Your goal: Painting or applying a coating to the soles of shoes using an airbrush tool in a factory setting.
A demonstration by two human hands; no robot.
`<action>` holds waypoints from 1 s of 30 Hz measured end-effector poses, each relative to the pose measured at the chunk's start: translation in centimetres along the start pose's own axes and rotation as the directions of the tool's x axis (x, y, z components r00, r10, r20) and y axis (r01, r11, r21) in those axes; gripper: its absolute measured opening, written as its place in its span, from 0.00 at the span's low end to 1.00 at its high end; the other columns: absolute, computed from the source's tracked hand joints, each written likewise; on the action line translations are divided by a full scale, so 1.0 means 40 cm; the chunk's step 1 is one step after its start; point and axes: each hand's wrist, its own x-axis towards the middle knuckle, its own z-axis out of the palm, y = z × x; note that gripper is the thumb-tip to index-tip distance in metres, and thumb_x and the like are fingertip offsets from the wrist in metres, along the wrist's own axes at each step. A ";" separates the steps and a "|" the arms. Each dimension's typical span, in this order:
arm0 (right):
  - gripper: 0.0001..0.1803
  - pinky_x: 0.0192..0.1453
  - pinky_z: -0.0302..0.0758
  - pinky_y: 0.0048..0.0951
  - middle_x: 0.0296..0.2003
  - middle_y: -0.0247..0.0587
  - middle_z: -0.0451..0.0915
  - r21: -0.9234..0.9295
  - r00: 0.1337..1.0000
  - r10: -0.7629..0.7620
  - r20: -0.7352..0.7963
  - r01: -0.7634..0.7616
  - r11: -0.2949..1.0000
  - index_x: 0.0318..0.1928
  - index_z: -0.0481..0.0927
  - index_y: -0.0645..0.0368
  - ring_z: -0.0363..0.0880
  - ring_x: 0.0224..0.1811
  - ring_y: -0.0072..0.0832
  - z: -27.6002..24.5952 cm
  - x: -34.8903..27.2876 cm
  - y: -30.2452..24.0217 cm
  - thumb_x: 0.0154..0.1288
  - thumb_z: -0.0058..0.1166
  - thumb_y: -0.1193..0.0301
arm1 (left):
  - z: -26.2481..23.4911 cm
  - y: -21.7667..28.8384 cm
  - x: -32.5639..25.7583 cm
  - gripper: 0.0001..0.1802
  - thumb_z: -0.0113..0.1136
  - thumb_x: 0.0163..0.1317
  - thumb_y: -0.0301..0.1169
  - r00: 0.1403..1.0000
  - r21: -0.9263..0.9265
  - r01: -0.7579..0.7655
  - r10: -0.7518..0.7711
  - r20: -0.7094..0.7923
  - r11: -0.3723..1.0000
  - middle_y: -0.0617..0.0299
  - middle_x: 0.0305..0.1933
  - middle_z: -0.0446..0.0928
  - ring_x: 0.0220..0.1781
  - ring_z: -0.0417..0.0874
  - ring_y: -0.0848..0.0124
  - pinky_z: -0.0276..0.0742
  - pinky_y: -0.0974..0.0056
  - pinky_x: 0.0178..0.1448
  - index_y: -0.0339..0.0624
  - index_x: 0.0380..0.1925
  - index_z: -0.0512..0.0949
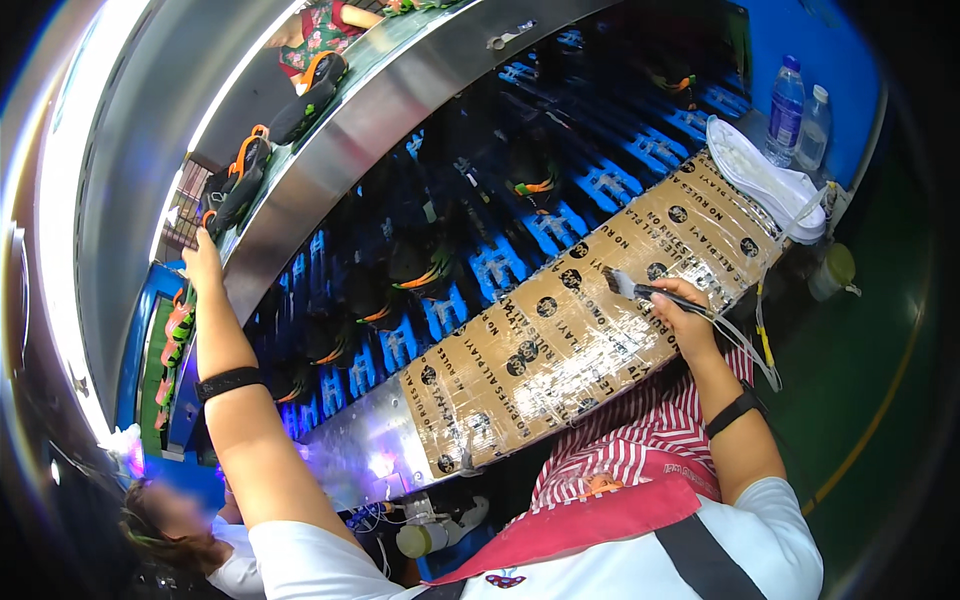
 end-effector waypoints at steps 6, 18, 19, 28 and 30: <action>0.11 0.21 0.60 0.11 0.19 0.28 0.73 -0.034 0.999 0.017 -0.032 -0.018 0.999 0.40 0.76 0.60 0.65 0.18 0.11 -0.006 0.001 0.007 0.56 0.56 0.70 | -0.053 -0.201 0.104 0.47 0.56 0.43 0.46 0.945 0.100 0.302 -0.284 -0.163 0.948 0.19 0.55 0.53 0.53 0.69 0.38 0.68 0.50 0.56 0.39 0.61 0.48; 0.10 0.22 0.62 0.12 0.21 0.30 0.74 -0.148 0.995 0.000 -0.101 -0.015 0.989 0.39 0.75 0.62 0.67 0.19 0.12 0.013 0.002 -0.018 0.57 0.54 0.72 | -0.007 -0.457 0.291 0.55 0.58 0.43 0.58 0.992 0.476 0.043 -0.093 0.083 0.878 0.39 0.56 0.66 0.59 0.69 0.52 0.62 0.57 0.60 0.29 0.61 0.49; 0.10 0.22 0.62 0.12 0.21 0.30 0.74 -0.149 0.991 -0.009 -0.133 -0.011 0.989 0.39 0.75 0.62 0.67 0.19 0.12 0.011 0.000 -0.021 0.57 0.54 0.72 | -0.007 -0.438 0.271 0.54 0.58 0.43 0.58 0.989 0.435 0.135 -0.144 -0.013 0.890 0.40 0.57 0.66 0.60 0.68 0.52 0.61 0.57 0.61 0.30 0.61 0.51; 0.10 0.31 0.70 0.19 0.26 0.31 0.76 -0.062 0.998 0.009 -0.060 -0.013 0.998 0.38 0.77 0.62 0.73 0.27 0.17 0.032 0.009 -0.032 0.56 0.56 0.73 | -0.104 -0.714 0.419 0.25 0.67 0.43 0.33 0.987 0.050 0.142 -0.138 -0.086 0.989 0.58 0.39 0.72 0.34 0.78 0.62 0.76 0.60 0.39 0.52 0.45 0.73; 0.11 0.30 0.69 0.17 0.26 0.31 0.77 -0.091 0.997 0.001 -0.079 -0.008 0.996 0.39 0.77 0.62 0.72 0.27 0.15 0.009 0.003 -0.022 0.56 0.56 0.72 | -0.070 -0.613 0.305 0.25 0.68 0.44 0.40 0.918 0.134 -0.046 0.095 -0.386 0.990 0.52 0.34 0.73 0.29 0.78 0.64 0.81 0.65 0.31 0.34 0.36 0.70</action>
